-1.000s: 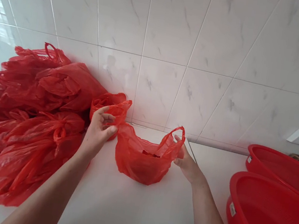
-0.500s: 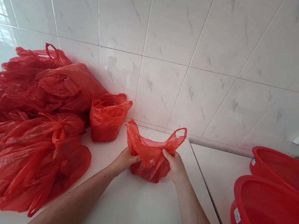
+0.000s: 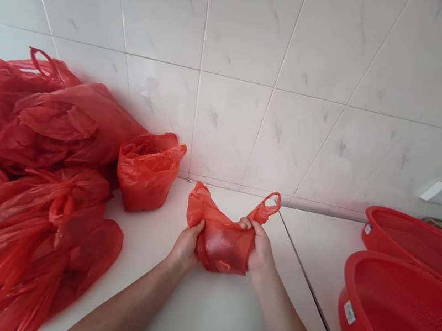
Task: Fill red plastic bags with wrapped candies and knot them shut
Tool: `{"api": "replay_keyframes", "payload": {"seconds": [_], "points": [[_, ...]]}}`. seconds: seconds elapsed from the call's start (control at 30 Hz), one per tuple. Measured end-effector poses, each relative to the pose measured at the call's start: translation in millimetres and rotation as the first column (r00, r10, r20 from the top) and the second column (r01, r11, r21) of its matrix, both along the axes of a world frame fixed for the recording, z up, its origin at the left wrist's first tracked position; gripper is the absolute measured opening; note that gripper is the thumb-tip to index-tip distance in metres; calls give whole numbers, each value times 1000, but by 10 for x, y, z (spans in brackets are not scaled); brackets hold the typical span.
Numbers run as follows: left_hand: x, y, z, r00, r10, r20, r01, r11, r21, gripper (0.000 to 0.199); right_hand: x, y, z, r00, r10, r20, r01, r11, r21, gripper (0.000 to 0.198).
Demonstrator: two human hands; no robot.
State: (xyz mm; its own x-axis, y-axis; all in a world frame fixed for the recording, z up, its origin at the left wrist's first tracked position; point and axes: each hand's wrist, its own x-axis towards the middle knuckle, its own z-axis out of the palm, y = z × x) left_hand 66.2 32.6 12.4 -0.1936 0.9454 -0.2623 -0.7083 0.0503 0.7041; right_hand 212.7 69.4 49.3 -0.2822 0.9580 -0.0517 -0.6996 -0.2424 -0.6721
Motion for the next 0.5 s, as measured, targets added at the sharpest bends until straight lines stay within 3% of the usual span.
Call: {"api": "replay_keyframes", "payload": {"seconds": [0.1,0.17,0.23,0.3,0.37,0.5], "points": [[5,-64,38,999,-39,0,39,999,26,16,-93,-98,64,998,-37,58,36,999,20,31],[0,-138,114,993,-121,-12,121,985,124,25,-155,-170,82,991,-71,116,66,997,45,25],[-5,-209,197,968,-233,-95,250,931,266,36,-208,-232,69,970,-90,228,72,993,89,15],[-2,-246,246,940,-271,-206,326,891,316,40,-240,-269,30,935,-95,342,51,990,134,13],[7,-241,243,944,-224,-243,286,922,262,35,-237,-272,-21,920,-67,387,4,987,161,15],[12,-171,160,980,-135,-145,162,968,194,27,-152,-218,-70,940,75,332,-127,982,139,31]]}}
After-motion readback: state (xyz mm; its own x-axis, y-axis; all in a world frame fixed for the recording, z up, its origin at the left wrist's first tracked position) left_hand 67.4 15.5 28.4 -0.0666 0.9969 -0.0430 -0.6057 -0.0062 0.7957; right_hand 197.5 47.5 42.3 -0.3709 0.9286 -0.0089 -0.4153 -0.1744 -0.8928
